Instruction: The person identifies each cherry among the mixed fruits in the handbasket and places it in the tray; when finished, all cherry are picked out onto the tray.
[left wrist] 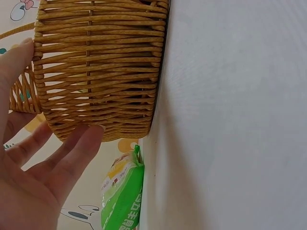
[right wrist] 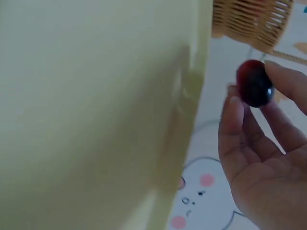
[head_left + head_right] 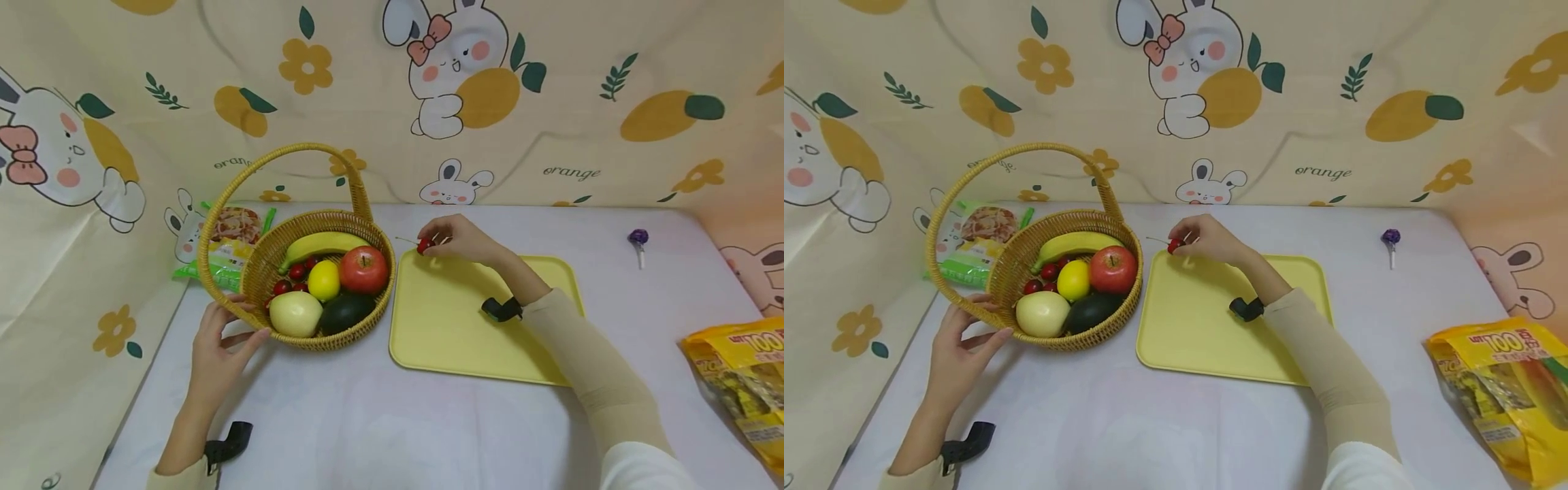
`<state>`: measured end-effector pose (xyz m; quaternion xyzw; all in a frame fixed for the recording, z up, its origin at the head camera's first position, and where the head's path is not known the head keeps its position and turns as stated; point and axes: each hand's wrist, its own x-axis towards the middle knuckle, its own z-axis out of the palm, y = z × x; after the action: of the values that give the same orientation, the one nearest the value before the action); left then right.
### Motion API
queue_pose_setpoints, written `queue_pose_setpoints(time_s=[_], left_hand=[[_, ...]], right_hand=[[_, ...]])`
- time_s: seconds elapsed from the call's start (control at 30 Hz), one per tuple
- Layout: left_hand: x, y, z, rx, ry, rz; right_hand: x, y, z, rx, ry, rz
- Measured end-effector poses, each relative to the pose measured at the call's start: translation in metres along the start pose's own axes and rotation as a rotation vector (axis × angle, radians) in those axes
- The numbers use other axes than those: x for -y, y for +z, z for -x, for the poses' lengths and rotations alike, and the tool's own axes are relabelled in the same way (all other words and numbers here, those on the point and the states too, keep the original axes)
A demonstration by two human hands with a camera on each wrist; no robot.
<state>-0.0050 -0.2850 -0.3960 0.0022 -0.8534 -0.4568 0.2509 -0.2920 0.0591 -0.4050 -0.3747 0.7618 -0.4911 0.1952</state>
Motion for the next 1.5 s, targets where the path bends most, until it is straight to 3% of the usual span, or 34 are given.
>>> queue_pose_setpoints(time_s=[0.17,0.43,0.63,0.8,0.9,1.0,1.1,1.2,1.33,1.43,1.5], left_hand=[[-0.003,-0.001,0.001,-0.006,0.020,0.015],[0.027,-0.003,0.005,-0.006,-0.037,-0.028],[0.033,-0.006,0.006,-0.003,-0.022,-0.017],[0.026,-0.006,0.005,-0.001,-0.013,-0.033],[0.013,-0.005,0.003,0.007,0.001,-0.040],[0.002,-0.004,0.001,0.014,0.025,-0.041],[0.003,-0.003,0.000,0.014,0.041,-0.024],[0.016,-0.001,0.000,0.013,0.032,-0.009],[0.032,-0.001,0.002,0.004,0.008,-0.012],[0.032,-0.001,0.003,-0.001,0.014,-0.018],[0.023,-0.001,0.003,0.001,0.018,-0.026]], right_hand=[[-0.006,0.012,0.001,0.035,-0.010,0.105],[-0.005,0.020,0.003,0.040,0.007,0.163],[-0.005,0.022,0.004,0.034,0.023,0.181],[0.002,0.021,0.005,0.024,0.027,0.255],[0.016,0.017,0.004,-0.037,0.006,0.353],[0.038,0.015,-0.004,-0.135,-0.086,0.402],[0.064,0.023,-0.020,-0.171,-0.195,0.343],[0.093,0.042,-0.044,-0.059,-0.262,0.323],[0.126,0.076,-0.081,0.269,-0.254,0.373],[0.140,0.103,-0.107,0.465,-0.201,0.370],[0.147,0.120,-0.122,0.541,-0.164,0.353]])
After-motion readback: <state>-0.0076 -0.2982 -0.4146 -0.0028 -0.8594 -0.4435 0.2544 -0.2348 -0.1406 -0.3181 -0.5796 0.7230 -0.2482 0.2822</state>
